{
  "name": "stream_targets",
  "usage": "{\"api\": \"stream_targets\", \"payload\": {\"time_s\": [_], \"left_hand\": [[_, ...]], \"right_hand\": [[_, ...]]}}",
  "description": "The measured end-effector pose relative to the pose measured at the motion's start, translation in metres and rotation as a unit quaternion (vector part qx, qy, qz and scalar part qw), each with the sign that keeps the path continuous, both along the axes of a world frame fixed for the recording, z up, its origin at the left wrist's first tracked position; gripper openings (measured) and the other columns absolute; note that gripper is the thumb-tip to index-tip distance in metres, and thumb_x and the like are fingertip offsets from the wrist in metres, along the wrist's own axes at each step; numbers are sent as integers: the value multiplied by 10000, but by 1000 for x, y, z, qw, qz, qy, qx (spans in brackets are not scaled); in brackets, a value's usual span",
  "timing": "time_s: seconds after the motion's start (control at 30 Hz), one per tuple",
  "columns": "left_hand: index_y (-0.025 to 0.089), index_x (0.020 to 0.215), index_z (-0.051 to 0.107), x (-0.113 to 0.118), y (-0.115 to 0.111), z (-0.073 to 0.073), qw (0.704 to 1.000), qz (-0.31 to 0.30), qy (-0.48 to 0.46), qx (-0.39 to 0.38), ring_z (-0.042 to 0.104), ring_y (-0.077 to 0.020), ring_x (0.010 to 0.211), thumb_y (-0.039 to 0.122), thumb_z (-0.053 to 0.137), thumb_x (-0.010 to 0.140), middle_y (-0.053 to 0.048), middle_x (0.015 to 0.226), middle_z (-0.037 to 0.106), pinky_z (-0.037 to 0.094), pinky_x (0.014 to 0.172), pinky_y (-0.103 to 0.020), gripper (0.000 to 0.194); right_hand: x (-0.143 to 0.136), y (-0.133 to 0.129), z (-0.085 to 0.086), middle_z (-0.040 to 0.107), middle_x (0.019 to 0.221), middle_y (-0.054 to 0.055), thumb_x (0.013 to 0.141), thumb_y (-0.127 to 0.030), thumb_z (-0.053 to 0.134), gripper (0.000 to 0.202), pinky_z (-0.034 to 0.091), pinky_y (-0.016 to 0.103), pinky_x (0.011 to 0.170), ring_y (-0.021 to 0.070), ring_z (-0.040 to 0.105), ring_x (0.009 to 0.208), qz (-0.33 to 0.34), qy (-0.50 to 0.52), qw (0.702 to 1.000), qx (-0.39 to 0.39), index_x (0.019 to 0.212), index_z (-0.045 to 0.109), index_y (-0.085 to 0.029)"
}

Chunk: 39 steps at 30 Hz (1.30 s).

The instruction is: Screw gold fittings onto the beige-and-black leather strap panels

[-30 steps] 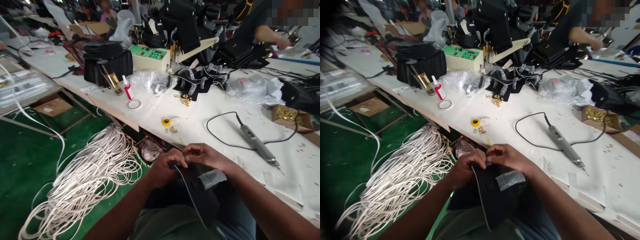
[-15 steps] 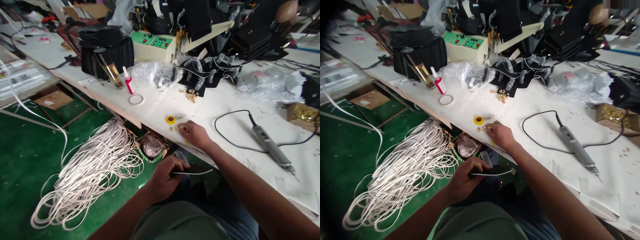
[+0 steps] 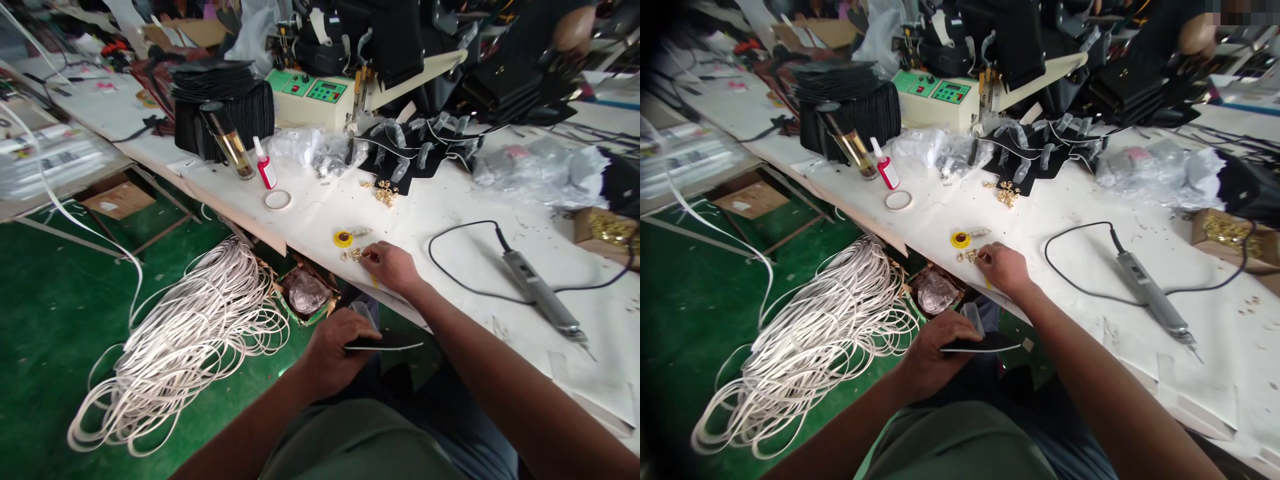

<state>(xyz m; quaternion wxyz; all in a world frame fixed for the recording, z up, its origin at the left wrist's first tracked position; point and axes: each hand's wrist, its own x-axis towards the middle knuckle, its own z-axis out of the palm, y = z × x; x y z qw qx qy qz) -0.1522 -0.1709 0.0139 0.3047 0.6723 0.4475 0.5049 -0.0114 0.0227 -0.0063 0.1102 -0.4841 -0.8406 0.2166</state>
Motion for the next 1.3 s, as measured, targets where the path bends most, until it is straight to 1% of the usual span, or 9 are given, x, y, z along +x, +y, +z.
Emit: {"api": "stream_targets", "payload": {"time_s": [0.27,0.33,0.4,0.5,0.6,0.73,0.9,1.03,1.3], "left_hand": [[205,1059,776,-3,-7,2,998,20,44,34,742,-194,934,143,753,913,-91,991,792,608,854,-336,160],[208,1063,766,-3,-7,3,996,33,60,49,743,-186,928,132,747,919,-88,1008,794,606,857,-332,165],[209,1079,755,-3,-6,6,994,37,76,71,747,-180,923,126,734,929,-81,1013,797,606,855,-328,173],[208,1131,731,-2,-1,11,988,16,103,110,751,-183,946,114,708,942,-80,1039,801,609,868,-335,212],[206,1137,715,4,4,19,981,-10,131,142,757,-189,950,151,704,952,-82,1043,805,614,880,-345,193],[191,1090,710,18,9,30,971,-50,151,180,762,-201,944,168,710,941,-92,1019,810,626,869,-354,150],[203,1083,726,36,8,37,956,-104,181,204,756,-214,983,200,655,968,-97,1056,806,640,869,-371,136],[199,1053,744,46,5,43,949,-111,205,211,756,-229,1015,212,645,978,-86,970,780,649,881,-372,125],[194,1047,745,65,1,54,941,-132,238,201,753,-208,1009,172,630,991,-70,959,768,644,897,-346,130]], "right_hand": [[14,0,11,759,900,31,837,-293,647,92,358,300,624,191,617,754,-11,-73,997,-31,878,709,-239],[23,-3,14,749,845,34,823,-291,669,96,384,299,631,186,620,730,-31,-28,997,-61,865,722,-223],[36,-13,19,753,848,35,822,-316,707,150,428,292,652,175,635,729,-58,80,986,-132,916,747,-206],[62,-41,34,773,931,58,792,-419,814,338,493,288,677,172,669,755,-108,277,911,-286,1028,764,-181],[87,-78,56,767,895,81,728,-485,905,446,534,295,685,177,679,755,-126,387,832,-377,994,770,-154],[113,-117,80,733,808,49,740,-470,920,381,516,255,625,138,632,692,-102,412,794,-434,932,792,-166],[137,-137,84,741,843,34,747,-485,908,344,545,268,672,149,645,738,-74,410,792,-446,891,812,-187],[151,-144,80,761,899,34,795,-502,870,334,564,291,747,166,674,802,-64,411,800,-432,930,826,-200],[163,-159,73,770,957,37,894,-502,772,305,575,306,815,194,701,883,-30,406,841,-357,973,822,-211]]}}
